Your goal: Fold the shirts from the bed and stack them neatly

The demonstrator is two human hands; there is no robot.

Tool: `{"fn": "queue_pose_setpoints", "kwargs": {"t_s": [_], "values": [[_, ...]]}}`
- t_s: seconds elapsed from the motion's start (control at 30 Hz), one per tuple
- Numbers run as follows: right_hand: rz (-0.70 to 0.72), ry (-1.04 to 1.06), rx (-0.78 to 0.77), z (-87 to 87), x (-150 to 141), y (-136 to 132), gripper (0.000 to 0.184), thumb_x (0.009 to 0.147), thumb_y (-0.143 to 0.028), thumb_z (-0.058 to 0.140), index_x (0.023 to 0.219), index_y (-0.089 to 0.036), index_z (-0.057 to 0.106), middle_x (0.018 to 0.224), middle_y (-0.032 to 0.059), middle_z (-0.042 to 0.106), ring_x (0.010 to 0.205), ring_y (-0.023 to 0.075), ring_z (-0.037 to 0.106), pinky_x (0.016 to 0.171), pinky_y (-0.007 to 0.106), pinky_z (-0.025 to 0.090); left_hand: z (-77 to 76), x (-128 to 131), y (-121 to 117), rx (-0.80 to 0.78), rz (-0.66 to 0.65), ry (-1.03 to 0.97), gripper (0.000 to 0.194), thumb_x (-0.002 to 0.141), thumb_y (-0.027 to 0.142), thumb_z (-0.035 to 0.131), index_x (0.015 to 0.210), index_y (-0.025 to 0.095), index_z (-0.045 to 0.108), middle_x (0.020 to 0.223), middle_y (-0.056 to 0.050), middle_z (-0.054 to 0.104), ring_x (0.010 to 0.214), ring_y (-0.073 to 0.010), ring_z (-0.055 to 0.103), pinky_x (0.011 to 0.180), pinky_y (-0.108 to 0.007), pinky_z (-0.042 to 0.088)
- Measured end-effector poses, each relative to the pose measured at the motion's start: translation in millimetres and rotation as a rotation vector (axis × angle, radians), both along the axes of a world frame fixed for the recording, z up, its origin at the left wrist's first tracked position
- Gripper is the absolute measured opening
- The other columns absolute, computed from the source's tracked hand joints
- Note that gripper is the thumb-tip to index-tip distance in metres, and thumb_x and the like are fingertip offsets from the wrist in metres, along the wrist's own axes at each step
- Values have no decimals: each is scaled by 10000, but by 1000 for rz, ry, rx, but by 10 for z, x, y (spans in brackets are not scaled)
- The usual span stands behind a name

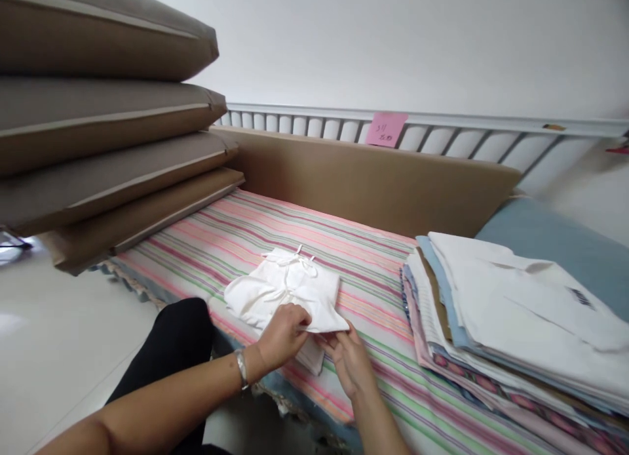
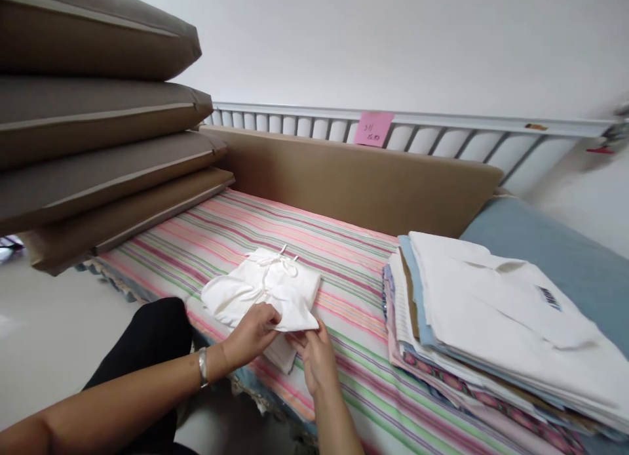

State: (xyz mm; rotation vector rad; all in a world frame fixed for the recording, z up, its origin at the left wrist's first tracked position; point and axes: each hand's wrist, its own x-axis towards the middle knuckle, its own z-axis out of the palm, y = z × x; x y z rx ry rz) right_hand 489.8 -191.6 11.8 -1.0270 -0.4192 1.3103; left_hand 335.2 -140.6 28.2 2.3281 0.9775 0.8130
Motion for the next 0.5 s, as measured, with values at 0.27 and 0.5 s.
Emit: {"fn": "queue_pose_setpoints", "kwargs": {"t_s": [0.27,0.5], "values": [[-291,-840,-65,23,321,-12,384,683,-395,586,1030,-232,565,1124,84,610,1036,253,565,932,410,410,-129,-100,-161,-3,-212,231,213,697,169,603,908,198,600,882,-69,634,850,-229,557,773,-345,417],[-54,-1357,291,54,-261,13,299,791,-339,505,1041,-226,626,1211,98,581,1153,254,498,1020,429,354,-48,-911,205,32,198,-124,321,785,157,510,1103,184,553,1136,-103,572,1096,-214,490,987,-382,371]]}}
